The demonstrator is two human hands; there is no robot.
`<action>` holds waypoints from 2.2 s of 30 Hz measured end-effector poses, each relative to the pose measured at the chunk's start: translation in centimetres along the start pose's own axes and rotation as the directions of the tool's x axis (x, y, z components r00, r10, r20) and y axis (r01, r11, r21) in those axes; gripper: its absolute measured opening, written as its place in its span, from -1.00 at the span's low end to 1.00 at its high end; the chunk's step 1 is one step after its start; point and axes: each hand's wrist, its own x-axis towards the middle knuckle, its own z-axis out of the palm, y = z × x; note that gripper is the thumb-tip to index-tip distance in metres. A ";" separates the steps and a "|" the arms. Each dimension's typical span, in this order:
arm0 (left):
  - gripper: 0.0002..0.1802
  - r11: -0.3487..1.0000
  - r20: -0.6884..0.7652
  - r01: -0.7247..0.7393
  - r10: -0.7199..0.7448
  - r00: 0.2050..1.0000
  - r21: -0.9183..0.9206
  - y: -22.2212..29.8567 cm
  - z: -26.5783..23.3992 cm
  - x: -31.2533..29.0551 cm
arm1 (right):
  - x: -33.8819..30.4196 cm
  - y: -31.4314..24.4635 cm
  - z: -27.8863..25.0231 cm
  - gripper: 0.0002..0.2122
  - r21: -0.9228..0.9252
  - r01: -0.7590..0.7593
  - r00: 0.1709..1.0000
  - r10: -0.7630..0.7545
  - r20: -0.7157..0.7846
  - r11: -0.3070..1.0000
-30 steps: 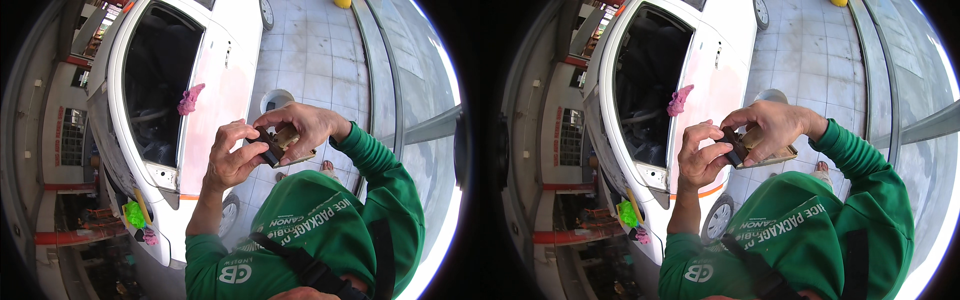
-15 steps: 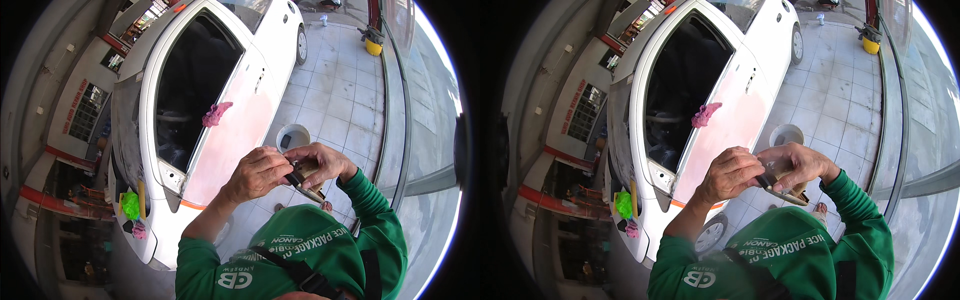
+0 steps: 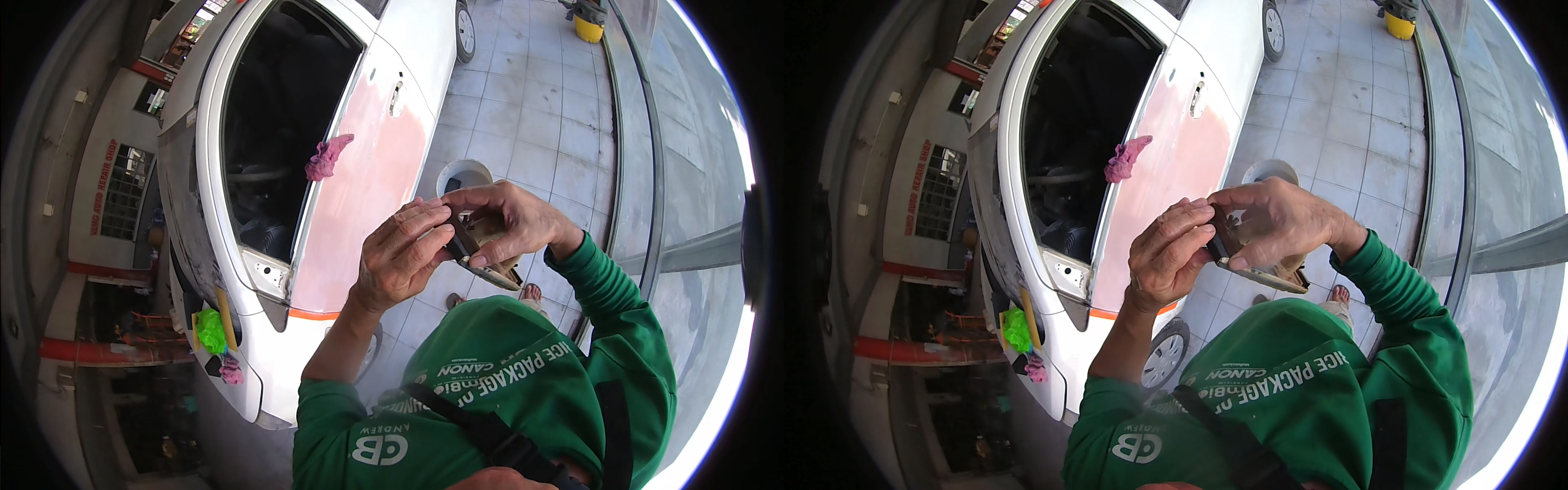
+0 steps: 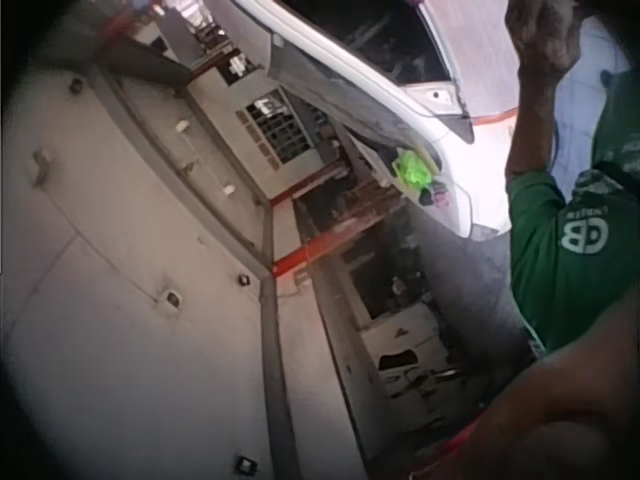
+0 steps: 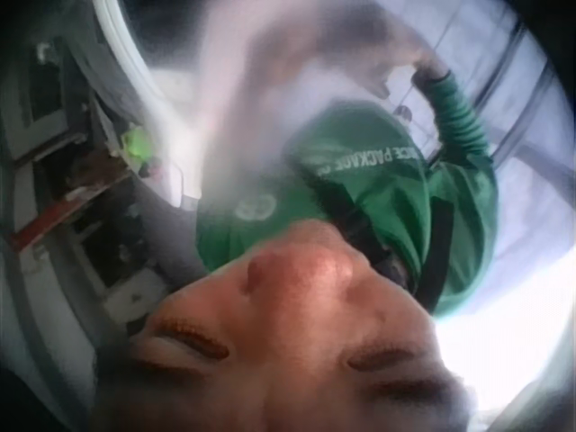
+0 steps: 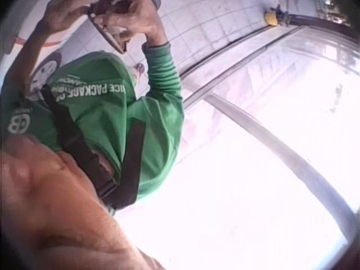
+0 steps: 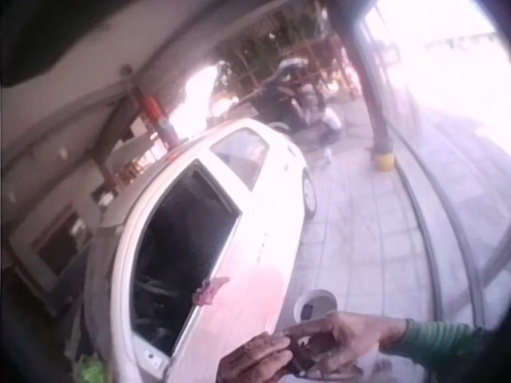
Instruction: The person sands a pink primer patch on a white car door using a sanding block and sandpaper. They wipe the surface with a cloth, change sandpaper sheets, and continue sanding the area.
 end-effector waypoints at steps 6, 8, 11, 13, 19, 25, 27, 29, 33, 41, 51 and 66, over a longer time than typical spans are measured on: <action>-0.51 0.999 0.016 0.012 -0.013 1.000 0.032 0.2 -0.2 0.0 | -0.1 -0.4 -0.2 -0.18 -0.101 -0.007 0.999 0.002 -0.045 0.995; -0.59 0.999 0.030 0.011 -0.013 0.999 0.039 0.1 0.0 0.0 | 0.0 -0.1 -0.2 -0.19 -0.086 -0.017 0.999 0.013 -0.052 0.996; -0.48 1.000 0.037 0.009 -0.010 0.999 0.021 -0.1 0.2 -0.3 | 0.0 0.5 -0.3 -0.20 -0.058 -0.025 0.999 0.023 -0.031 0.998; -0.40 1.000 0.042 0.003 -0.003 0.999 0.012 -0.2 0.2 -0.5 | 0.1 0.5 -0.6 -0.21 -0.048 -0.057 0.998 0.057 -0.011 0.997; -0.56 0.999 0.058 -0.009 0.006 0.998 0.049 0.2 0.5 -0.7 | 0.7 1.4 -1.2 -0.19 -0.060 -0.057 0.989 0.065 0.133 0.997; -0.66 0.998 0.072 -0.031 0.027 0.997 0.053 0.5 0.3 0.4 | 1.0 1.5 -1.7 -0.22 -0.096 0.025 0.990 -0.012 0.138 0.995; -0.66 0.999 0.110 -0.021 0.018 0.994 0.030 0.7 0.0 0.2 | 0.9 1.6 -1.5 -0.21 -0.127 0.047 0.987 -0.027 0.158 0.991; -0.66 1.000 0.138 -0.028 0.026 0.990 0.011 0.8 -0.2 0.2 | 0.8 1.4 -1.4 -0.20 -0.135 0.080 0.982 -0.054 0.183 0.988; -0.64 1.000 0.139 -0.003 0.006 0.990 -0.021 0.9 -0.2 0.1 | 0.8 0.6 -1.4 -0.21 -0.159 0.034 0.983 -0.004 0.185 0.987; -0.52 0.969 0.219 0.157 -0.113 0.969 -0.193 -0.9 0.6 -1.2 | 0.3 1.5 -0.4 -0.20 -0.276 -0.074 0.990 0.104 0.097 0.958; -0.54 0.955 0.218 0.175 -0.123 0.968 -0.238 -0.8 1.2 -2.6 | -0.4 1.3 0.8 -0.15 -0.197 -0.234 0.970 0.243 0.023 0.952; -0.60 0.934 0.233 0.238 -0.177 0.956 -0.266 0.2 1.7 -4.3 | -1.6 1.7 3.8 -0.28 -0.367 -0.172 0.985 0.147 -0.096 0.914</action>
